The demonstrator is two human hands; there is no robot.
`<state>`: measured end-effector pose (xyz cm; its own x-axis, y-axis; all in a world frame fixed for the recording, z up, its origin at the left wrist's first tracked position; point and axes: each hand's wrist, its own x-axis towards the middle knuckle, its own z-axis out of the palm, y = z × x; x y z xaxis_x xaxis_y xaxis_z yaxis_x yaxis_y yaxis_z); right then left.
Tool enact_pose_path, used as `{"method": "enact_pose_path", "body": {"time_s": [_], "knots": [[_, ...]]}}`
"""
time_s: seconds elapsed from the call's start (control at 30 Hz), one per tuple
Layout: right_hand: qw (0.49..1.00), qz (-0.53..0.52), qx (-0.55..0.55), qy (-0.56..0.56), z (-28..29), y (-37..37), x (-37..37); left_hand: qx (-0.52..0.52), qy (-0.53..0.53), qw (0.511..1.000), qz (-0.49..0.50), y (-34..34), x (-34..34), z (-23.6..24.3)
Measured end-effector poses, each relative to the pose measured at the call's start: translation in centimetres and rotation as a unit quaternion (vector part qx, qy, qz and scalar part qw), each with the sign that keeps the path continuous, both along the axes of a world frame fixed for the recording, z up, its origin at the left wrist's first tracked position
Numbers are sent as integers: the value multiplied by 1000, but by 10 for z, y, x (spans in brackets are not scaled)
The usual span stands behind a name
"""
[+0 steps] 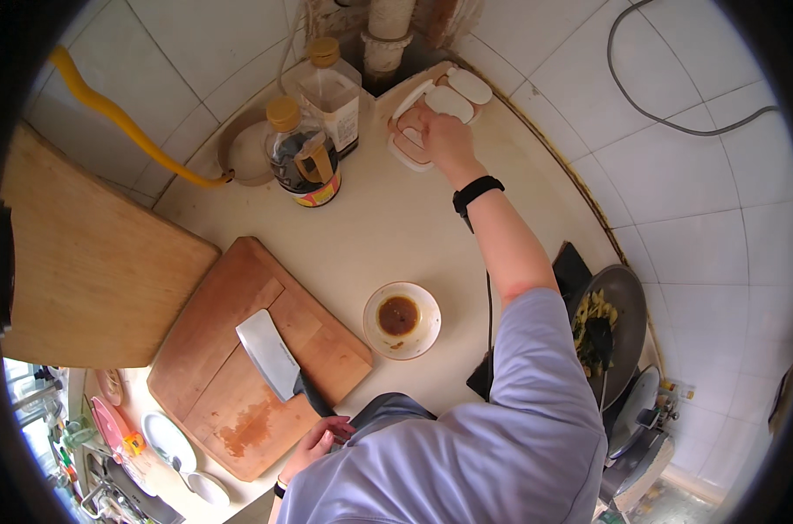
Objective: The person stir-fries chopped vegetables and pork in a pan using a spatula, adds seasoning with a spoon, and incorporates minced garlic using a knife and spatula.
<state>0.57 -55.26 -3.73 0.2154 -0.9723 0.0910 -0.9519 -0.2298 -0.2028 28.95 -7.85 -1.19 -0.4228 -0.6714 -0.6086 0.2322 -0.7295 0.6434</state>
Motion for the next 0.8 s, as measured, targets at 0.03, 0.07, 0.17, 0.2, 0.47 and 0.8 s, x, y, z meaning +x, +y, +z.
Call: {"method": "enact_pose_path", "body": {"time_s": [0.03, 0.07, 0.17, 0.2, 0.47, 0.8], "knots": [[1000, 1, 2, 1, 0, 2, 2, -6, 0, 1000, -2, 0, 0, -1], [1000, -9, -3, 21, 0, 5, 4, -5, 0, 1000, -2, -1, 0, 0], [999, -19, 11, 39, 1, 4, 5, -7, -7, 1000, 0, -3, 0, 2], [999, -19, 29, 36, 1, 3, 5, -6, -6, 1000, 2, -3, 0, 2], [997, 3, -33, 64, -9, -2, -4, -4, -8, 1000, 6, -6, 2, 3], [997, 17, 27, -63, -1, 4, -1, -4, -7, 1000, 12, -5, 4, 3]]}}
